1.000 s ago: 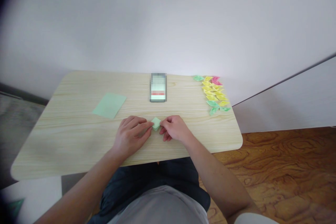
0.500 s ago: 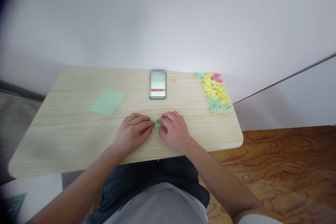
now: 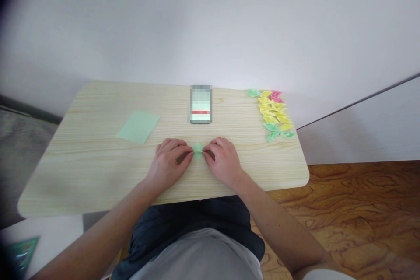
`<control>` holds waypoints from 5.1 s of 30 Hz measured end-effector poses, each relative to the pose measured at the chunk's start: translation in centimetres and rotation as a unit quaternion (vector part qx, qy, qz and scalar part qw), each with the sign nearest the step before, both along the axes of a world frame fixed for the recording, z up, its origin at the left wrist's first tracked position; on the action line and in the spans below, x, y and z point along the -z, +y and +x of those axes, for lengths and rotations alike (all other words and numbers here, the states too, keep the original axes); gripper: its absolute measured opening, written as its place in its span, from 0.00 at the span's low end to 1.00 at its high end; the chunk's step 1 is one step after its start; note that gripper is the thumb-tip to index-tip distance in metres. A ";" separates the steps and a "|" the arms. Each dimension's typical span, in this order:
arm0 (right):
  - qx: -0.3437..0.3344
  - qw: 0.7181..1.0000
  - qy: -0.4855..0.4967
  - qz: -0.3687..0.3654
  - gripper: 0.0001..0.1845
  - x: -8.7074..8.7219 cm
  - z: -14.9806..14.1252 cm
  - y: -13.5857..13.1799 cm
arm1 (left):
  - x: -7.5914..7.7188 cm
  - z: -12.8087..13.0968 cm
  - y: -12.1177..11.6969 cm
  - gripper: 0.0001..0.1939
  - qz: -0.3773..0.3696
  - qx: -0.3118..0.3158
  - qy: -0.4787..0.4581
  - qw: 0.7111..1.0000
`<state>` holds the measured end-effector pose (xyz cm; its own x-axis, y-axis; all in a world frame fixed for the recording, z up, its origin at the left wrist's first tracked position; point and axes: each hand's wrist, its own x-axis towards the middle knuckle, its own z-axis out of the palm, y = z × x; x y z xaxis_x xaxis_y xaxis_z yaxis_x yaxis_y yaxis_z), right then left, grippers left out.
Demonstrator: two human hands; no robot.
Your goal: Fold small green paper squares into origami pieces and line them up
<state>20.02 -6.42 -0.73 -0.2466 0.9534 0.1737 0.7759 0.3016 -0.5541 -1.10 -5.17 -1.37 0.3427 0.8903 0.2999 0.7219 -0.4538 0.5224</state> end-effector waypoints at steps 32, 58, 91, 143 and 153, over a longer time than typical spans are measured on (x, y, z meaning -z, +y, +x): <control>0.075 0.974 -0.180 -0.118 0.13 -2.7 -3.0 1.0 | -0.2 0.6 0.0 0.03 -0.040 -0.078 0.055 0.995; -0.009 0.973 -0.217 -0.079 0.14 -3.0 -2.3 2.4 | -0.2 0.7 0.3 0.07 -0.031 -0.070 0.027 0.997; 0.021 0.996 -0.016 -0.081 0.04 -1.3 -0.7 2.3 | -0.1 0.4 0.2 0.10 -0.006 -0.080 0.051 0.995; 0.008 0.999 0.035 -0.006 0.07 0.5 0.1 0.9 | -1.6 0.4 1.8 0.12 -0.078 0.012 0.081 0.994; 0.034 0.998 0.045 -0.007 0.10 0.2 -0.4 0.8 | -1.6 0.7 2.6 0.11 -0.141 0.032 -0.009 0.989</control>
